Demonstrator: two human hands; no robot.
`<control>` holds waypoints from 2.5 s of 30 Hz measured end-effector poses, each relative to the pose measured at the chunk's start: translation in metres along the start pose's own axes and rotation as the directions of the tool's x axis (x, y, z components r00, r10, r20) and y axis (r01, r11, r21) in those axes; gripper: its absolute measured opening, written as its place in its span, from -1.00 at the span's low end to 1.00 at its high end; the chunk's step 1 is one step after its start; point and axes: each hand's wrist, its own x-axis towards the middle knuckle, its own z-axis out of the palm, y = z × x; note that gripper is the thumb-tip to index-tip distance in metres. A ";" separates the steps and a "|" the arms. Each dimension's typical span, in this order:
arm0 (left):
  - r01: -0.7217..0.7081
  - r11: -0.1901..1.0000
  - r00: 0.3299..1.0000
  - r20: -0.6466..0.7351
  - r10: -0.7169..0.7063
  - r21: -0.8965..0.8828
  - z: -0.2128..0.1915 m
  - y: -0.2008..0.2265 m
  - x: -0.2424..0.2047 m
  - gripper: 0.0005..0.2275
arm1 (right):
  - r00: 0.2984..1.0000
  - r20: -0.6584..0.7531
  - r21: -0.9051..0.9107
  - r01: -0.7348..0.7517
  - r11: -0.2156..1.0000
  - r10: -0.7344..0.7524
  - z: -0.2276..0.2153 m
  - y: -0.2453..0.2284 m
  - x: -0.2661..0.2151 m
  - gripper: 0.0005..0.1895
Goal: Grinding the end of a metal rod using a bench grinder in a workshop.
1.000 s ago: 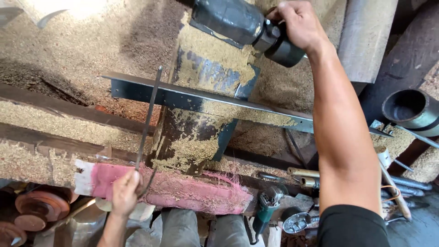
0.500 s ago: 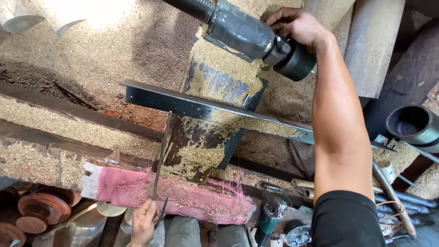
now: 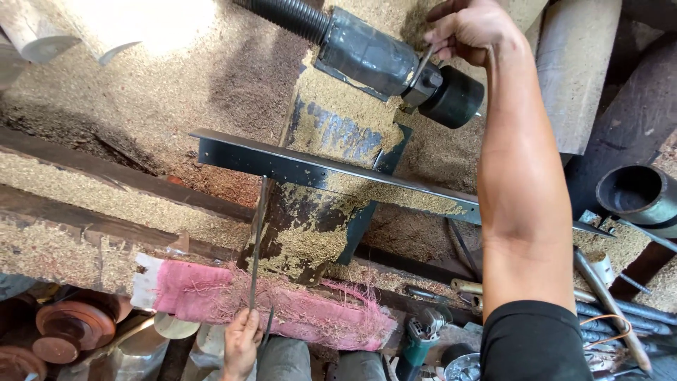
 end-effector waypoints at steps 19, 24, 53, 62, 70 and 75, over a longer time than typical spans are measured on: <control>-0.798 0.586 0.571 0.490 0.659 0.142 0.039 0.140 -0.052 -0.62 | 0.689 -0.670 0.450 0.672 0.588 -0.275 0.097 0.055 -0.455 -0.87; -0.678 0.722 0.671 0.515 0.534 0.135 0.086 0.170 -0.073 -0.69 | 0.623 -0.772 0.568 0.767 0.300 -0.131 0.110 0.095 -0.597 -0.86; -0.937 -0.121 -0.287 0.919 -0.271 -0.328 0.208 0.002 -0.468 -0.86 | -0.721 -0.625 -0.267 -0.163 0.950 -0.300 0.304 0.324 -1.063 -0.73; -0.897 0.021 -0.408 0.807 -0.428 -0.442 0.248 -0.023 -0.468 -0.84 | -0.780 -0.510 -0.077 -0.378 0.923 -0.362 0.341 0.334 -1.079 -0.77; -0.867 0.084 -0.452 0.704 -0.548 -0.491 0.271 -0.037 -0.465 -0.83 | -0.820 -0.470 0.124 -0.428 0.895 -0.327 0.367 0.332 -1.076 -0.75; -0.863 0.100 -0.447 0.656 -0.609 -0.495 0.278 -0.054 -0.466 -0.82 | -0.838 -0.430 0.165 -0.440 0.882 -0.338 0.379 0.345 -1.081 -0.77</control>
